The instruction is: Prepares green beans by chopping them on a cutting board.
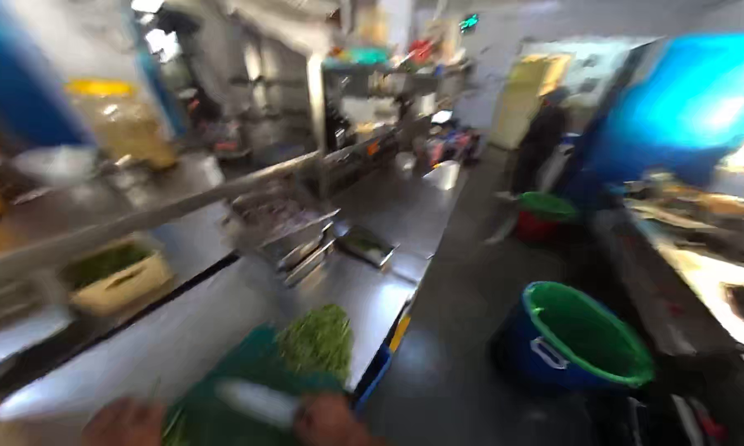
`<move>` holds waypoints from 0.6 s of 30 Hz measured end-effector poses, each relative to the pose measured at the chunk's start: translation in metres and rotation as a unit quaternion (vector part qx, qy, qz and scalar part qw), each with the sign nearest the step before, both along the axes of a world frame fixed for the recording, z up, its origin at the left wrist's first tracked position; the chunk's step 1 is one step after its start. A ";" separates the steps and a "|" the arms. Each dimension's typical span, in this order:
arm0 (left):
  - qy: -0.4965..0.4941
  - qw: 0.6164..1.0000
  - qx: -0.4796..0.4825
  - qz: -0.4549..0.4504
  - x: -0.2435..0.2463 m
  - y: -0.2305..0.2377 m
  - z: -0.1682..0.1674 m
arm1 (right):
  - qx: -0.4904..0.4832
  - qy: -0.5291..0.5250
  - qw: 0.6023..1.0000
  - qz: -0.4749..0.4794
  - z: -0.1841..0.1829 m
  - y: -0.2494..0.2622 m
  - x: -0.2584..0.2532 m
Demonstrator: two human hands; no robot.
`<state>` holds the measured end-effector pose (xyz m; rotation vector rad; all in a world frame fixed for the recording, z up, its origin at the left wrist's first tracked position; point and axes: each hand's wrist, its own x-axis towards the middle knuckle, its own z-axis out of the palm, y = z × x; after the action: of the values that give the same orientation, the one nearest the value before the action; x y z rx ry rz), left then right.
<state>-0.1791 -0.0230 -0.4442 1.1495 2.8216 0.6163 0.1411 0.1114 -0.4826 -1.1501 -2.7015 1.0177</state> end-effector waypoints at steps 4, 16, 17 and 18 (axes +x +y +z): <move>-0.066 0.985 -0.020 0.159 0.072 -0.062 -0.022 | 0.002 -0.061 0.998 0.026 0.002 0.002 -0.005; -0.003 0.954 0.045 0.295 0.130 -0.206 0.082 | 0.059 0.001 0.993 0.099 -0.023 0.011 -0.003; 0.002 0.946 0.017 0.325 0.133 -0.236 0.086 | 0.054 -0.007 0.994 0.097 -0.023 0.004 -0.004; 0.025 0.944 0.000 0.329 0.127 -0.256 0.084 | 0.041 -0.025 0.995 0.087 -0.017 -0.005 -0.004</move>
<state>-0.0524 -0.2788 -0.3604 0.1843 3.2254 0.6034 0.1372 0.1068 -0.4996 -0.9543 -2.8957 0.8988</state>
